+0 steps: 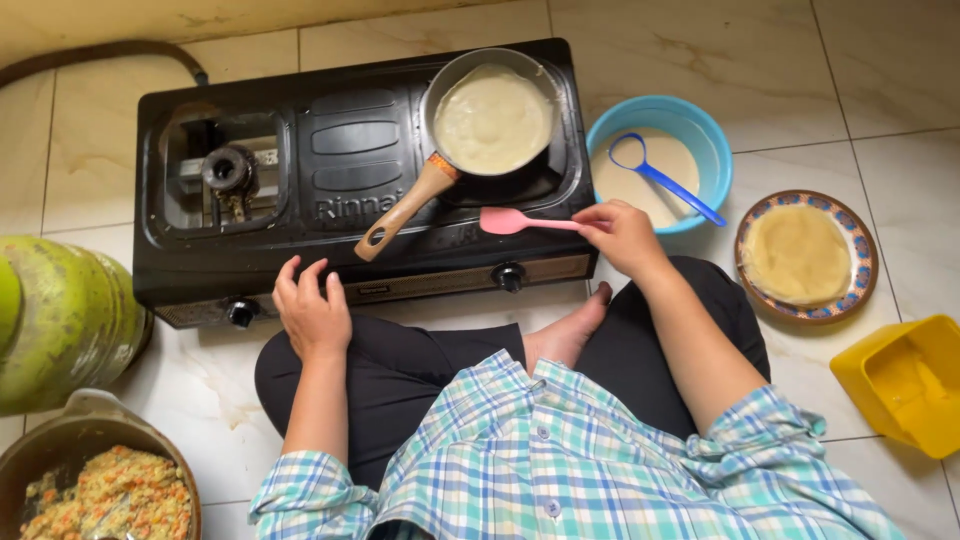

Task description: Cooking thin pastry skins on a small pan over a gas stove, including pouring batter and peeling the finished skins.

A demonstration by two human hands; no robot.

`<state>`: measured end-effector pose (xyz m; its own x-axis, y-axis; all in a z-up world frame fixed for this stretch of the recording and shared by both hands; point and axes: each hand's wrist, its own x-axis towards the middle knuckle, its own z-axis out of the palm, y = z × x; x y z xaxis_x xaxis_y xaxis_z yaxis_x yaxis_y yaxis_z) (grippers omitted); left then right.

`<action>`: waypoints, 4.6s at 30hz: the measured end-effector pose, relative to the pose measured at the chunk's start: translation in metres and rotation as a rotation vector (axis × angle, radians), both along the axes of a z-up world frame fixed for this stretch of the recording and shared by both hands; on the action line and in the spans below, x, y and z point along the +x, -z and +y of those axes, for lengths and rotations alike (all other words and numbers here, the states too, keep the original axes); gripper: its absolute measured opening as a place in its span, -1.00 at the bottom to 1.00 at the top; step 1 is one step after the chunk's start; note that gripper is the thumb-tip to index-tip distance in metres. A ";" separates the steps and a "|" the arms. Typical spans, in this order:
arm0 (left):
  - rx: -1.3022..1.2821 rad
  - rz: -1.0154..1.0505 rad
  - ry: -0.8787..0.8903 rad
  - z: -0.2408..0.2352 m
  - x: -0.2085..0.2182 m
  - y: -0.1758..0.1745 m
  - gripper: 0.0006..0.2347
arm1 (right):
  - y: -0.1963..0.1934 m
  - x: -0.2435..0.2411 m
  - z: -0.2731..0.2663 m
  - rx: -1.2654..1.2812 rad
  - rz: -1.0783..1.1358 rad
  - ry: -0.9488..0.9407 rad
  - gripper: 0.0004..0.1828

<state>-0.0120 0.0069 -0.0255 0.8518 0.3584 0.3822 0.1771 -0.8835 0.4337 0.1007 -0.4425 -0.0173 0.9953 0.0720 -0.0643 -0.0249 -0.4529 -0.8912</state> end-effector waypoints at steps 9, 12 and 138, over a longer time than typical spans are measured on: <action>0.056 0.074 -0.019 0.000 0.001 0.003 -0.81 | 0.032 0.010 0.012 -0.418 -0.451 -0.072 -0.74; 0.056 0.101 -0.020 -0.004 0.006 -0.002 -0.81 | 0.039 0.012 0.011 -0.481 -0.488 -0.050 -0.75; -0.083 0.095 -0.082 -0.001 0.005 0.001 -0.80 | 0.082 0.018 -0.073 -0.763 -0.456 0.400 -0.75</action>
